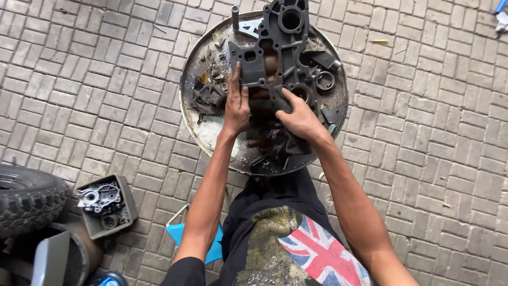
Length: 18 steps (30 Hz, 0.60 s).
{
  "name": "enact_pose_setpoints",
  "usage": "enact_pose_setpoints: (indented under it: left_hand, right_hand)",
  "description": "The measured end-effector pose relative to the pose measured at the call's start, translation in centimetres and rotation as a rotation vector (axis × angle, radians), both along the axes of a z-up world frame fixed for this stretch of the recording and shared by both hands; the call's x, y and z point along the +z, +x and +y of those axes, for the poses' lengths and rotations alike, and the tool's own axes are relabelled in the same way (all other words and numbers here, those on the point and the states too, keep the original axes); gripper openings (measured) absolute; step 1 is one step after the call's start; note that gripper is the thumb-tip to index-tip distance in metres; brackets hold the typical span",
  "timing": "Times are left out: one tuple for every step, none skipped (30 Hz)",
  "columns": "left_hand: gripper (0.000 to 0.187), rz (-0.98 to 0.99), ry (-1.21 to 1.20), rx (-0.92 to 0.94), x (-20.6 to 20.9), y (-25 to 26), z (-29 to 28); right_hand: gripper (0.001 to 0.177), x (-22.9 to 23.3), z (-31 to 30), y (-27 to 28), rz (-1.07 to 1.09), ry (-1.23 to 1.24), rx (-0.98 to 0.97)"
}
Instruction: A person sits on the floor and uses a small metal tool to scrape residue and old gasket material from the mating surfaces of an engine casing.
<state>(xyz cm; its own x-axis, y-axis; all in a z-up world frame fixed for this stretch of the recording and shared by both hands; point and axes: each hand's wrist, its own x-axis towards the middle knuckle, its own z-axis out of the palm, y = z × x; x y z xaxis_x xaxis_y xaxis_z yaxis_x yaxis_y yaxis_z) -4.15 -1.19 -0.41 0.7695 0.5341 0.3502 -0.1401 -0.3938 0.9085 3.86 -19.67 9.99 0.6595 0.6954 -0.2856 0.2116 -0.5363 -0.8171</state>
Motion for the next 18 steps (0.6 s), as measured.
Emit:
enact_pose_setpoints:
  left_hand:
    - [0.052, -0.009, -0.004, -0.002, 0.2, -0.1, 0.0]
    - [0.052, 0.006, 0.017, 0.008, 0.4, -0.1, -0.1]
    - [0.053, 0.026, 0.045, 0.017, 0.7, -0.4, 0.0]
    - [0.053, 0.022, 0.046, 0.012, -0.1, 0.2, 0.4]
    - [0.053, 0.029, 0.071, 0.016, -1.1, 0.6, 0.7]
    - [0.053, 0.036, 0.095, 0.019, -2.0, 1.1, 1.0]
    - [0.053, 0.031, 0.098, 0.015, -1.8, 1.2, 0.9]
    - [0.053, 0.022, 0.090, 0.023, -1.5, 1.2, 0.9]
    - [0.053, 0.019, 0.076, 0.031, -1.5, 0.9, 0.7]
    - [0.053, 0.019, 0.074, 0.029, -1.7, 1.1, 0.5]
    - [0.053, 0.014, 0.059, 0.020, -1.8, 1.1, 0.6]
    - [0.053, 0.009, 0.044, 0.012, -1.9, 1.2, 0.7]
    - [0.053, 0.011, 0.047, 0.016, -1.8, 1.0, 0.6]
    - [0.053, 0.006, 0.038, 0.016, -1.7, 0.9, 0.4]
    - [0.053, -0.001, 0.032, 0.011, -1.5, 1.1, 0.4]
    - [0.053, -0.002, 0.037, 0.010, -1.2, 1.0, 0.5]
    - [0.053, 0.004, 0.025, 0.005, -0.9, 0.9, 0.4]
    - [0.053, 0.011, 0.013, 0.001, -0.7, 0.8, 0.3]
  right_hand:
    - [0.080, 0.2, -0.1, 0.9, -0.009, -0.004, -0.002]
    - [0.075, 0.4, -0.2, 1.9, -0.052, -0.115, 0.079]
    - [0.070, 0.6, -0.2, 2.6, -0.089, -0.219, 0.157]
    - [0.070, 2.7, -0.6, 2.2, -0.093, -0.218, 0.152]
    - [0.068, 4.8, -1.1, 1.7, -0.060, -0.237, 0.203]
    - [0.066, 6.8, -1.6, 1.3, -0.027, -0.255, 0.254]
    - [0.066, 5.5, -2.3, 1.4, -0.031, -0.252, 0.249]
    - [0.068, 4.1, -3.0, 1.5, -0.017, -0.251, 0.249]
    - [0.069, 2.6, -3.7, 1.4, 0.002, -0.254, 0.251]
    - [0.069, 2.3, -4.3, 0.9, 0.003, -0.257, 0.249]
    - [0.073, 2.0, -4.5, 0.4, 0.009, -0.286, 0.195]
    - [0.077, 1.7, -4.7, 0.0, 0.015, -0.315, 0.141]
    - [0.077, 1.9, -4.4, -0.3, 0.017, -0.312, 0.146]
    - [0.076, 2.1, -4.2, -0.6, 0.016, -0.294, 0.131]
    - [0.075, 2.4, -4.0, -0.8, 0.013, -0.275, 0.111]
    - [0.075, 1.7, -3.3, -0.8, 0.012, -0.270, 0.110]
    - [0.076, 0.9, -2.8, -0.8, -0.012, -0.229, 0.090]
    - [0.077, 0.1, -2.2, -0.8, -0.036, -0.188, 0.070]
